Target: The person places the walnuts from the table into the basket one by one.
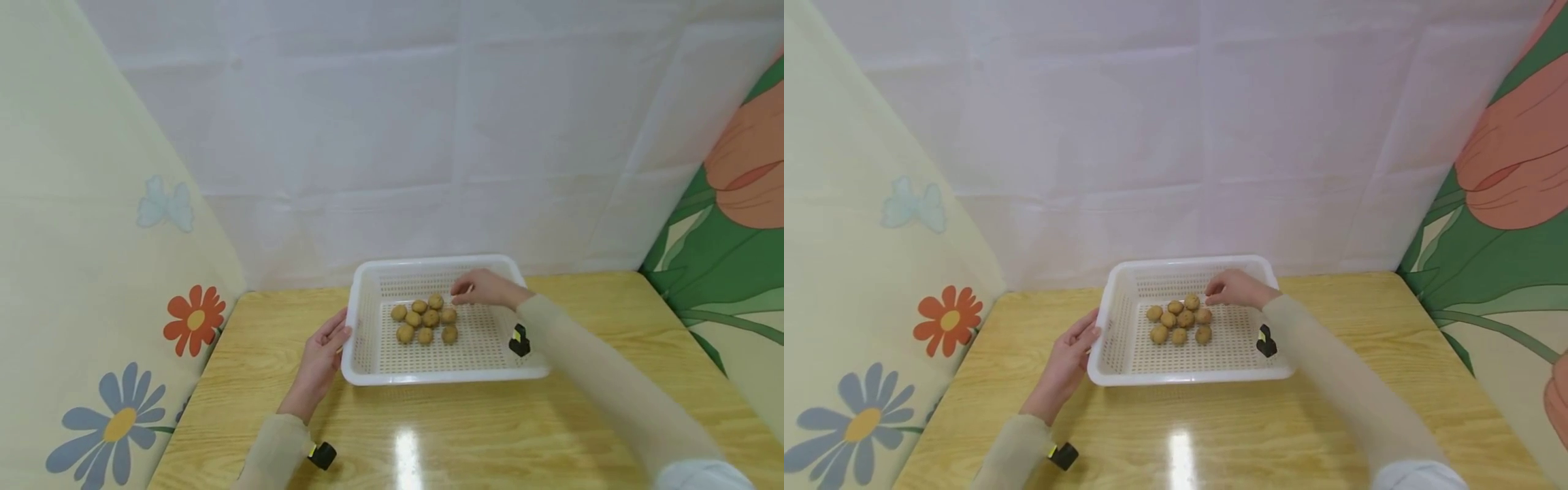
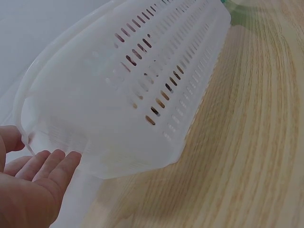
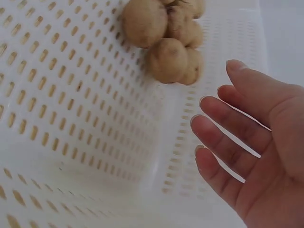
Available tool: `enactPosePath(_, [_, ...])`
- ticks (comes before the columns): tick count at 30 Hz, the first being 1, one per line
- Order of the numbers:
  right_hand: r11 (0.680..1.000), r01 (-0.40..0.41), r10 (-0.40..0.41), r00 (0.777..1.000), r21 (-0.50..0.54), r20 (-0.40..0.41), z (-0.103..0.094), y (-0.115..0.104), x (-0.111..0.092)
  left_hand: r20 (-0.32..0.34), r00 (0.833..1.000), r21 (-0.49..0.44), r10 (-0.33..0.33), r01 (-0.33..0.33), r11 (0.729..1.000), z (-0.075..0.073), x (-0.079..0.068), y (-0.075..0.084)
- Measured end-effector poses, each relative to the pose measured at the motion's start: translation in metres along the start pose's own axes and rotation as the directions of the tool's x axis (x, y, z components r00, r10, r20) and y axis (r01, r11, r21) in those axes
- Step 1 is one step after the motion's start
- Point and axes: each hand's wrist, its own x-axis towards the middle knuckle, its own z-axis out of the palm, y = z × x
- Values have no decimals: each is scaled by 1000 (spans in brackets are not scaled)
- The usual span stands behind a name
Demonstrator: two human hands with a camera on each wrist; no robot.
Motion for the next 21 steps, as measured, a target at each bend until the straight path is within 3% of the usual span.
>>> enactPosePath(5, [999, 15, -13, 998, 43, -66, -19, -8, -19, -7, 1000, 4, 1, -1, 1000, -1, 0, 0])
enactPosePath(11, [1000, -10, 13, 990, 18, -140, -37, -8, -45, -25, 1000, 4, -4, 4, 1000, 2, -1, 1])
enactPosePath(21, [998, -31, 45, 953, 50, -299, -53, 15, -107, -20, 1000, 12, -13, 13, 1000, 2, 0, 2])
